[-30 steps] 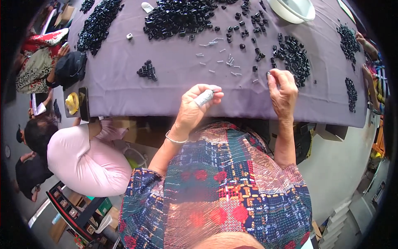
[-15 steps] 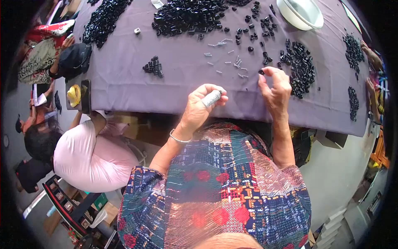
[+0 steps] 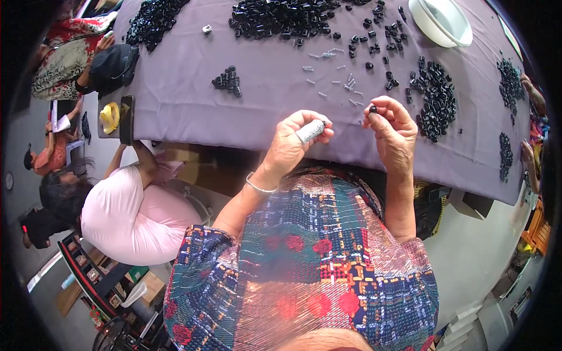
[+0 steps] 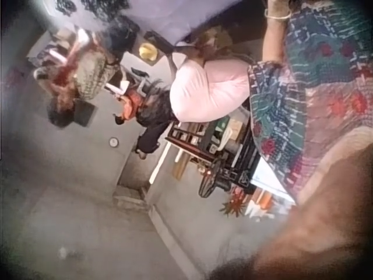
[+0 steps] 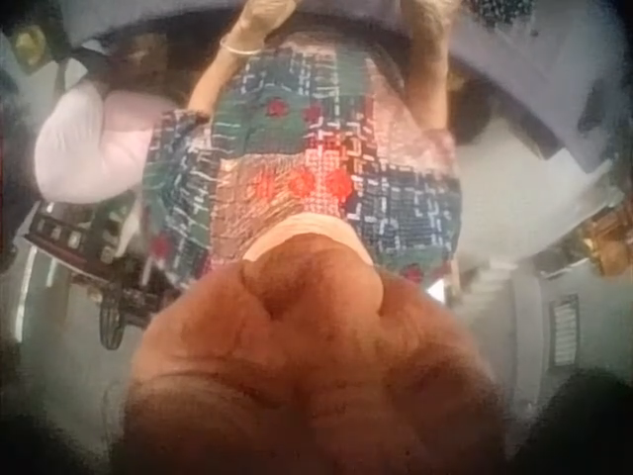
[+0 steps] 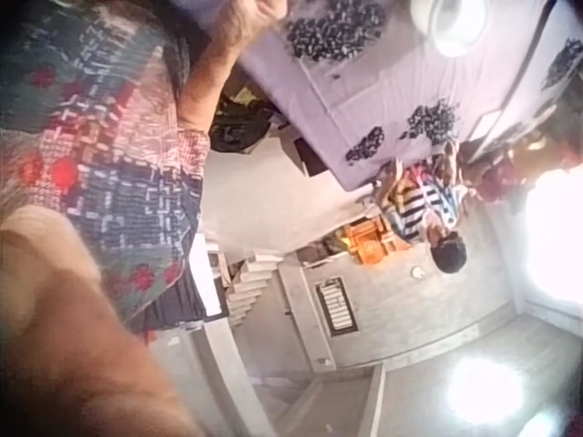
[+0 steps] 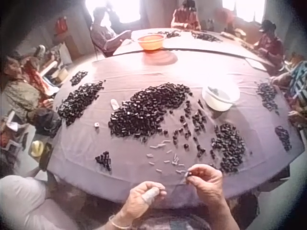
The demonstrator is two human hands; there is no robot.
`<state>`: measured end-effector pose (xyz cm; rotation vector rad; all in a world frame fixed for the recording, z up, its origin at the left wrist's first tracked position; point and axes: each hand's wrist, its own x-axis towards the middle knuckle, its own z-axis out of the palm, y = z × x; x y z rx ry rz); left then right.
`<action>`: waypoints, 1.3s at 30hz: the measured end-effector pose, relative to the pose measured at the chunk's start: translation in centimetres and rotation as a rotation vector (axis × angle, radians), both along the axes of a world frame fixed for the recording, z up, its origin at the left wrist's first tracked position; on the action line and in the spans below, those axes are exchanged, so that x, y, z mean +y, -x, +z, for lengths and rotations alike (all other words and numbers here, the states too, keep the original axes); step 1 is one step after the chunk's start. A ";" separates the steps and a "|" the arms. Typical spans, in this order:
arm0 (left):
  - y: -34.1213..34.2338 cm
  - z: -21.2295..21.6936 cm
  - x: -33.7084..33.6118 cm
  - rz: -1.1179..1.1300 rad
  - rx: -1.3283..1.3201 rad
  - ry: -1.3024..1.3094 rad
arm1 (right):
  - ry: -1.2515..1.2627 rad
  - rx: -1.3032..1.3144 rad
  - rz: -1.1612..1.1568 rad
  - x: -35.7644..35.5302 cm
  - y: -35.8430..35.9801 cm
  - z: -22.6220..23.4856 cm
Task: The person assembles plastic cord locks by picking up plastic components and springs from the table and fitting them together by hand.
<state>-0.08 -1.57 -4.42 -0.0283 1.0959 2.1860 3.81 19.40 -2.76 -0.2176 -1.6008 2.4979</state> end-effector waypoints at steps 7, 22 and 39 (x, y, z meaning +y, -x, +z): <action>0.0 0.0 0.1 0.005 0.019 -0.006 | -0.102 -0.163 0.029 -0.4 -0.3 0.9; -0.6 2.4 1.6 0.200 -0.103 0.062 | -0.132 -0.156 -0.097 -4.1 -0.3 1.7; -1.1 2.6 1.7 0.216 0.001 0.111 | -0.132 -0.114 -0.174 -5.7 -0.4 1.6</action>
